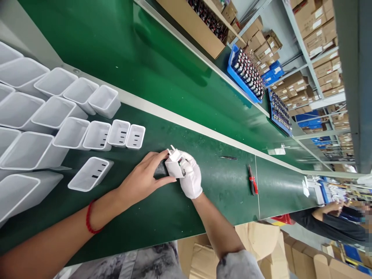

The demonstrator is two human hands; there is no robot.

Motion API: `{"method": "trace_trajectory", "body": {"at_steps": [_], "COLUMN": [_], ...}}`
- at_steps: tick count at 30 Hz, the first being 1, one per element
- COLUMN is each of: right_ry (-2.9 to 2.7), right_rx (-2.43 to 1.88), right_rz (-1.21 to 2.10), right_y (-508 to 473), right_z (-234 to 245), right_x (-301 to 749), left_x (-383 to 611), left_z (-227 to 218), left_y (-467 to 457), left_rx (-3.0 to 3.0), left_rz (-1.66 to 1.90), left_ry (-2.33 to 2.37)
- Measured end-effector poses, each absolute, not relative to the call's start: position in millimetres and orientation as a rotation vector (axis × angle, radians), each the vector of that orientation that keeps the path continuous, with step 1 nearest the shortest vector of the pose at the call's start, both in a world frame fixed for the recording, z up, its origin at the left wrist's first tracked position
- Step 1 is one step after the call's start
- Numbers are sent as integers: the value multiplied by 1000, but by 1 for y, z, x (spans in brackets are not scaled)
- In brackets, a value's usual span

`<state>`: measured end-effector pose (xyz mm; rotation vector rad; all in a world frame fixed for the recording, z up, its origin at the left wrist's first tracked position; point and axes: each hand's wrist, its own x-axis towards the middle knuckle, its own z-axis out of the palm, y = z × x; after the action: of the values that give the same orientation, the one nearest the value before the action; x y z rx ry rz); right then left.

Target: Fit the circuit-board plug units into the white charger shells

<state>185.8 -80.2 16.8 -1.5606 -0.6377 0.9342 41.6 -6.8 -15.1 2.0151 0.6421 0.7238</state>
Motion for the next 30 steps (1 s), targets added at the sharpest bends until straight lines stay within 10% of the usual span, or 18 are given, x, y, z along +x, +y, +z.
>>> {"method": "trace_trajectory", "body": {"at_steps": [9, 30], "right_ry": [-934, -358], "right_rx": [-1827, -1248], "right_rz": [451, 861], "right_y": [-84, -76], "right_z": [13, 36], "right_x": [217, 230], "left_x": [39, 43], "left_z": [-13, -17], "left_y": [-3, -2], "left_rx": [1981, 2089], "left_rz": [763, 734], "left_ry": [730, 741]}}
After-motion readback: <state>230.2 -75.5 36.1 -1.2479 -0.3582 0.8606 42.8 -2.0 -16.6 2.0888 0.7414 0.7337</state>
